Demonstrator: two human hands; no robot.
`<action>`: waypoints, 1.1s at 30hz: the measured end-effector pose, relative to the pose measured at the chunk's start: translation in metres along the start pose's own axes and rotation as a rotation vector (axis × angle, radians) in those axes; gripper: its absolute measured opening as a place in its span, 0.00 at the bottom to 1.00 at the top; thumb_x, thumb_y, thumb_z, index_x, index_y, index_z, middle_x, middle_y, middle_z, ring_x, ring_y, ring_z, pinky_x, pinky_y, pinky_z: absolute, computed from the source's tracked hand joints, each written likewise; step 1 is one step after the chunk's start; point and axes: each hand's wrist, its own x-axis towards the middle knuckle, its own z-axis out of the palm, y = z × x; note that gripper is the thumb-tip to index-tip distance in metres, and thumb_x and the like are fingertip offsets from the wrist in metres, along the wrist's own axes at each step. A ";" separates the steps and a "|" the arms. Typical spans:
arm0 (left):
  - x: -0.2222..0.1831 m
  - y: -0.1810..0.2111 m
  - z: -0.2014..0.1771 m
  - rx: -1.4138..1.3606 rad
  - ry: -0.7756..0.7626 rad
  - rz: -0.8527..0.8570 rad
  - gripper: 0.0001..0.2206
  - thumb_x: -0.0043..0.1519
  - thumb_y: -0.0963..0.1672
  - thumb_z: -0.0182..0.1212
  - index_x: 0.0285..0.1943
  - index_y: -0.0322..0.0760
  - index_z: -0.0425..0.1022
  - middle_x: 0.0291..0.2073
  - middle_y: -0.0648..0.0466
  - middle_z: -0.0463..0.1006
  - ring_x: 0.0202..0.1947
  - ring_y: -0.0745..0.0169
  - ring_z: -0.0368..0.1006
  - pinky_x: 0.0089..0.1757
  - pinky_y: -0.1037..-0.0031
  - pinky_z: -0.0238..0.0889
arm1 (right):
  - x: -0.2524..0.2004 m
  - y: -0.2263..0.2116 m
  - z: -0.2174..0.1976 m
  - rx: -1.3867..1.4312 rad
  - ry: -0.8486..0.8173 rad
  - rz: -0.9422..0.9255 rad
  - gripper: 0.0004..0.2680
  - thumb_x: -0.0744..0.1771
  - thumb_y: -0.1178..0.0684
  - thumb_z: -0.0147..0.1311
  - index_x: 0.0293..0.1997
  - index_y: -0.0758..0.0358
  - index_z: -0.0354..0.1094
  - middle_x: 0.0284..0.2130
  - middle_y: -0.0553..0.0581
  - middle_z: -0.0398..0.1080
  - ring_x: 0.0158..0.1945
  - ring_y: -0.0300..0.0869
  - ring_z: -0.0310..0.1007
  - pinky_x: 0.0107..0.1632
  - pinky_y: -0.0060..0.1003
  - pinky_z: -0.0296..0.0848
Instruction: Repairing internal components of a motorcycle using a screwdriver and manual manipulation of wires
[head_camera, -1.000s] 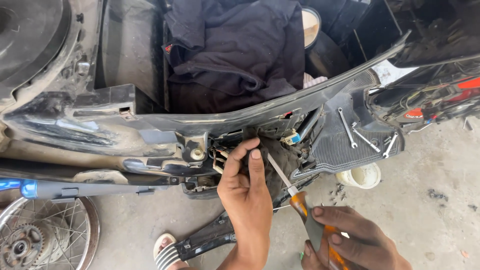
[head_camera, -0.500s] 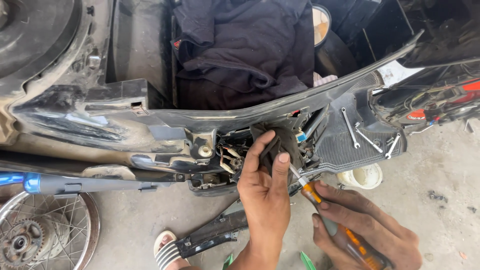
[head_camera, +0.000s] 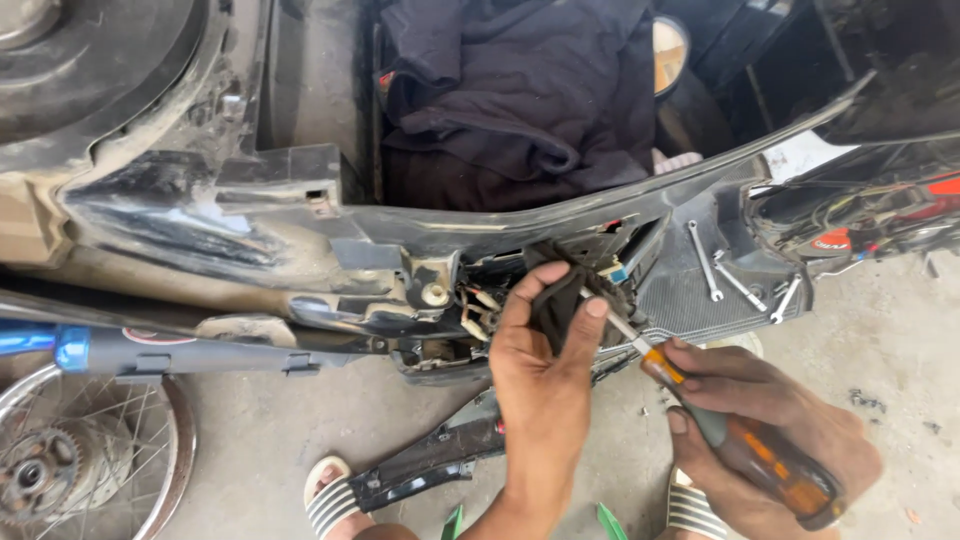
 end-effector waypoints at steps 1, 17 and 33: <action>-0.001 0.001 0.001 0.005 0.021 -0.024 0.16 0.62 0.36 0.64 0.59 0.29 0.72 0.34 0.55 0.75 0.32 0.72 0.67 0.36 0.81 0.62 | -0.002 0.005 0.000 0.087 -0.003 0.011 0.12 0.53 0.66 0.65 0.33 0.69 0.68 0.41 0.69 0.78 0.48 0.51 0.84 0.47 0.35 0.85; -0.002 -0.024 0.033 -0.247 0.162 0.130 0.11 0.65 0.37 0.60 0.55 0.32 0.69 0.37 0.54 0.74 0.37 0.69 0.66 0.44 0.77 0.61 | 0.018 0.079 -0.010 0.702 -0.073 0.154 0.09 0.61 0.66 0.59 0.41 0.64 0.67 0.53 0.70 0.75 0.46 0.52 0.83 0.53 0.42 0.86; -0.013 -0.002 0.011 0.649 -0.195 0.401 0.26 0.64 0.38 0.57 0.73 0.44 0.60 0.56 0.34 0.68 0.50 0.34 0.78 0.47 0.51 0.72 | 0.007 0.042 0.013 0.861 0.224 0.367 0.15 0.64 0.60 0.58 0.53 0.59 0.56 0.58 0.72 0.70 0.43 0.49 0.79 0.47 0.33 0.82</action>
